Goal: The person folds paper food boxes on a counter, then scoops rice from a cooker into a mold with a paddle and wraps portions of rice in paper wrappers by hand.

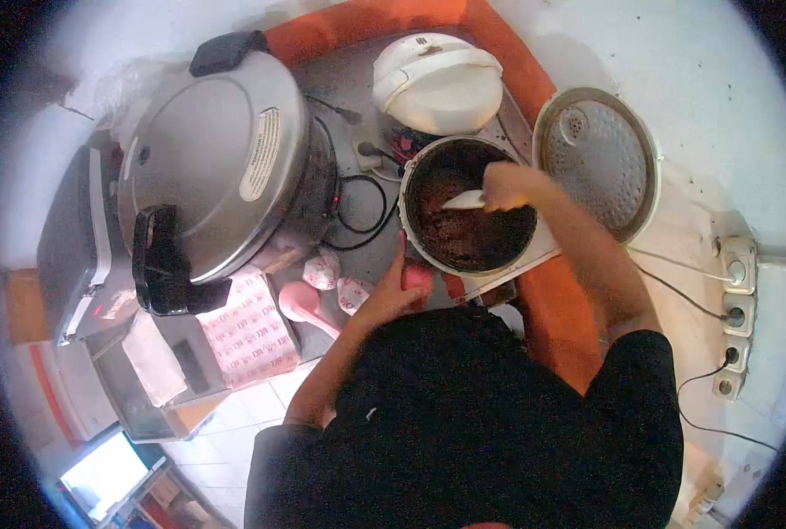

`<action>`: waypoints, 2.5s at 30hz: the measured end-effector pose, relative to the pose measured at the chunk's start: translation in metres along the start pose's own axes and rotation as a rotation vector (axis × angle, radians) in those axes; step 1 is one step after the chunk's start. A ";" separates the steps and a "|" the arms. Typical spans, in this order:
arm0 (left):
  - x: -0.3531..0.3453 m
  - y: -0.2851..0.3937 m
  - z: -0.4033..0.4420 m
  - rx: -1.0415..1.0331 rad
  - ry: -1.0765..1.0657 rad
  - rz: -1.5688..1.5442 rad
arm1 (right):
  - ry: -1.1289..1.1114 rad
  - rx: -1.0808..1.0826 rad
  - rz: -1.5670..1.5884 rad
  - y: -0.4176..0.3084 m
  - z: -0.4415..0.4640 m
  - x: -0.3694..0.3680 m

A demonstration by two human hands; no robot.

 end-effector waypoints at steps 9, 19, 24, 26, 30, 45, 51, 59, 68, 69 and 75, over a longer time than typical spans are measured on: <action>-0.003 -0.004 0.000 0.012 -0.032 -0.114 | -0.012 0.088 0.058 0.000 -0.035 -0.014; -0.005 -0.018 0.006 -0.212 0.079 -0.001 | -0.040 0.030 0.134 -0.005 -0.064 -0.012; -0.004 0.001 0.004 -0.178 0.078 -0.043 | -0.074 0.364 -0.073 -0.013 -0.060 -0.018; -0.002 -0.002 0.005 -0.154 0.071 -0.035 | -0.030 0.254 0.158 -0.004 -0.079 0.003; -0.007 -0.013 0.001 -0.098 0.035 -0.023 | -0.338 0.099 0.138 -0.021 -0.067 -0.022; -0.003 -0.012 0.005 0.028 -0.007 -0.002 | -0.090 0.462 0.097 -0.019 -0.035 -0.017; -0.004 -0.013 0.009 -0.163 0.105 0.063 | -0.213 -0.104 0.464 -0.031 -0.046 -0.007; -0.006 -0.051 0.021 -0.247 0.067 0.188 | 0.045 0.138 0.221 0.011 -0.003 -0.015; -0.007 -0.018 0.006 -0.178 0.074 -0.016 | 0.067 -0.080 0.320 -0.014 -0.008 0.004; -0.006 -0.017 0.008 -0.190 0.080 0.008 | 0.076 -0.082 0.320 -0.011 -0.005 0.006; -0.008 -0.023 0.013 -0.156 0.026 -0.119 | 0.084 0.039 0.241 -0.043 -0.027 0.042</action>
Point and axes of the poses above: each hand's wrist, its own z-axis towards the middle knuckle, its own x-axis out of the back of the hand, y = z × x, the point moved 5 cm from there along z, towards the middle knuckle, and after that the axes turned 1 degree about y, right-handed, at the moved point
